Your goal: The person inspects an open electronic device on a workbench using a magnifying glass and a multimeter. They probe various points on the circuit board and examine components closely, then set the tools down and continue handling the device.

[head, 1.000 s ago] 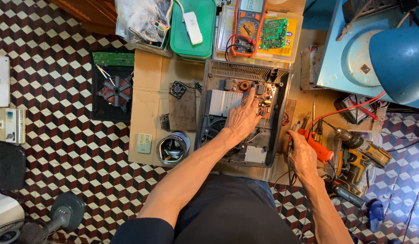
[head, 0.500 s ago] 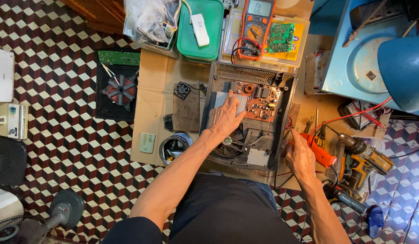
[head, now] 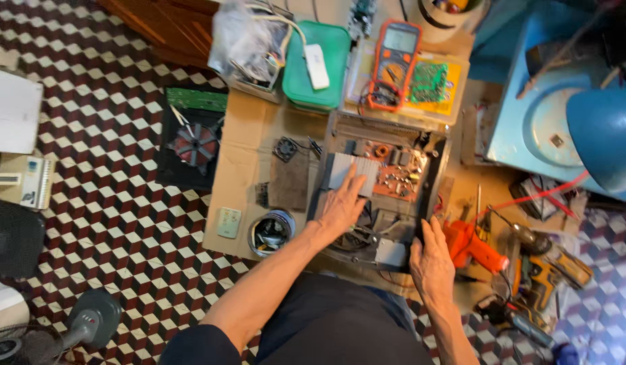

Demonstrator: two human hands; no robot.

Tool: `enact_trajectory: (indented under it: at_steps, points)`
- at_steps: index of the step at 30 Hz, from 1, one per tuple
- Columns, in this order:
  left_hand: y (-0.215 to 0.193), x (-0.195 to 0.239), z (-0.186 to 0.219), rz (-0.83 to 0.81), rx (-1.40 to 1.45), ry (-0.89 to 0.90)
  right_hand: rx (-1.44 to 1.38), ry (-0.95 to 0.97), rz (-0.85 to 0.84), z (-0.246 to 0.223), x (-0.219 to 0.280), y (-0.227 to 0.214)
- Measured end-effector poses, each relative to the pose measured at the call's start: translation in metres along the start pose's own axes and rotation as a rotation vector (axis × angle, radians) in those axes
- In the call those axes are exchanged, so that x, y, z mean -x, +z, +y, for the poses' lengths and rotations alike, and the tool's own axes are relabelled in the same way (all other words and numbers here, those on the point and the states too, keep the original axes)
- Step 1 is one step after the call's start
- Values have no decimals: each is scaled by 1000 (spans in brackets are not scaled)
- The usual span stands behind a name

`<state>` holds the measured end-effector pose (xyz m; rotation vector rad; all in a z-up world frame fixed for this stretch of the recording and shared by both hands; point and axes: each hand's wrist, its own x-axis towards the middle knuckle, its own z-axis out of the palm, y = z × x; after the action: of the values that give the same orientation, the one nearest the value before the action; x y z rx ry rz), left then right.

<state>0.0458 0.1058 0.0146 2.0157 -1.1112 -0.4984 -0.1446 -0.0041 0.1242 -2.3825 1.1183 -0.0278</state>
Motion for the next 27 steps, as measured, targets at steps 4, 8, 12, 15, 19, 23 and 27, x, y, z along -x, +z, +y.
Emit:
enact_trajectory:
  at_steps: [4,8,12,15,19,23,27]
  points:
    - [-18,4,8,-182,57,-185,-19,49,-10,0,1,4]
    - [-24,8,16,-202,57,-258,-21,74,-23,12,9,11]
    - [-33,10,16,63,181,-182,2,18,-18,19,6,17]
    - [-46,17,7,197,262,-322,-3,26,-37,23,6,14]
    - [-86,38,-25,347,321,-619,21,-16,-30,18,8,15]
    - [-124,62,-54,590,513,-676,32,7,-71,17,5,13]
    - [-147,101,-73,722,489,-774,68,-40,-82,24,6,18]
